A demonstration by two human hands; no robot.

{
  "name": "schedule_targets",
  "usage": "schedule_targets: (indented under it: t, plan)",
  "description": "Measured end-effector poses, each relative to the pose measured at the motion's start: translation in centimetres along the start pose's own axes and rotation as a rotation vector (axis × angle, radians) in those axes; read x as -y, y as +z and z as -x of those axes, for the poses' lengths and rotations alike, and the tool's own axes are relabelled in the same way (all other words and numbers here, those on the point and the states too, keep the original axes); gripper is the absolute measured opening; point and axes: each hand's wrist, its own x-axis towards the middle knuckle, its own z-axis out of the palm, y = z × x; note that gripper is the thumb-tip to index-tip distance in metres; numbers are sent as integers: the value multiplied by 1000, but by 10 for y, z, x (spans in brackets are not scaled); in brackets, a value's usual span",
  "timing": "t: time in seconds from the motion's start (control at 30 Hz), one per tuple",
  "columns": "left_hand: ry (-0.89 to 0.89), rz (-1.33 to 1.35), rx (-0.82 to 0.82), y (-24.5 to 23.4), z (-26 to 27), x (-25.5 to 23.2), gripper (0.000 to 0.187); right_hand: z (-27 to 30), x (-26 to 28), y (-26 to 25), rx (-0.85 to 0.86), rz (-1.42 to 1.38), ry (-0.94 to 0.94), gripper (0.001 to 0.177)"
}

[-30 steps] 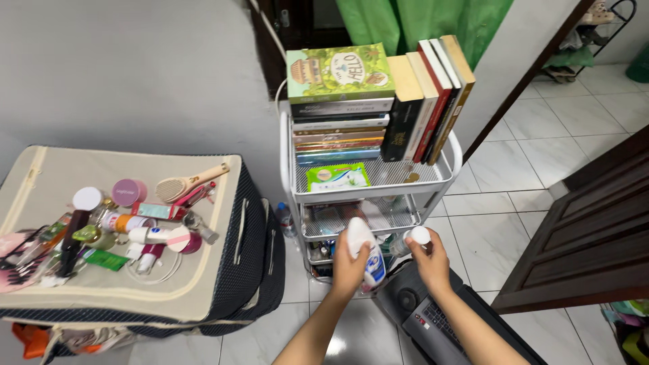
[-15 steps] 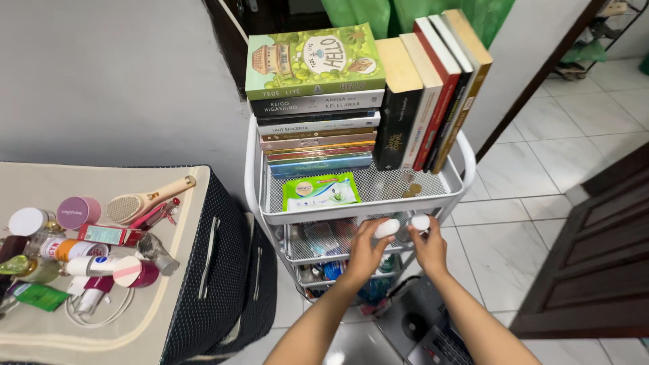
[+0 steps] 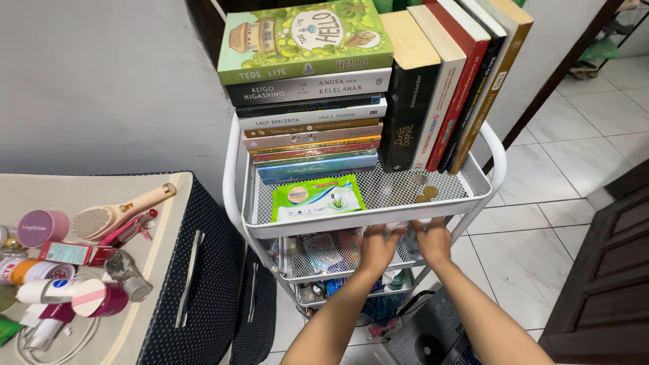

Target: The person sorts various skincare and cosmetic items between a small open bin and a multi-tiered rolling cart. The person picks up bottles, tubes, and containers from the bin and places them into different shelves of the cart, then rearranges items on the top shelf, including books, a mirror, and a brush.

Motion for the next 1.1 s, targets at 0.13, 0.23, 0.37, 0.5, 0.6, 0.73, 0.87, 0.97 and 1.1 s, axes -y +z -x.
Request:
schedule_targets:
  t: [0.13,0.23,0.37,0.5,0.6,0.73,0.87,0.97,1.1]
  plan:
    - [-79,33,48,5,-4,5,27,-3,-2,9,7,25,43,51]
    - [-22,-87,30,10,-8,10,28,-3,6,6,31,161,126,50]
    - [-57,-266,99,14,-14,13,28,-11,1,16,56,161,182,47]
    - [-121,-323,98,15,-14,12,26,-24,-15,34,3,148,49,39]
    - [-86,-328,97,14,-13,16,23,-20,-13,33,19,155,94,43]
    - [-90,-277,103,12,-11,18,22,-5,9,14,12,105,82,58]
    - [-106,-249,70,9,-8,18,29,14,37,-9,62,79,109,59]
    - [-111,-304,92,7,-3,14,43,25,51,-24,56,66,68,64]
    - [-130,-249,63,-10,14,-6,64,39,48,-35,65,118,45,77]
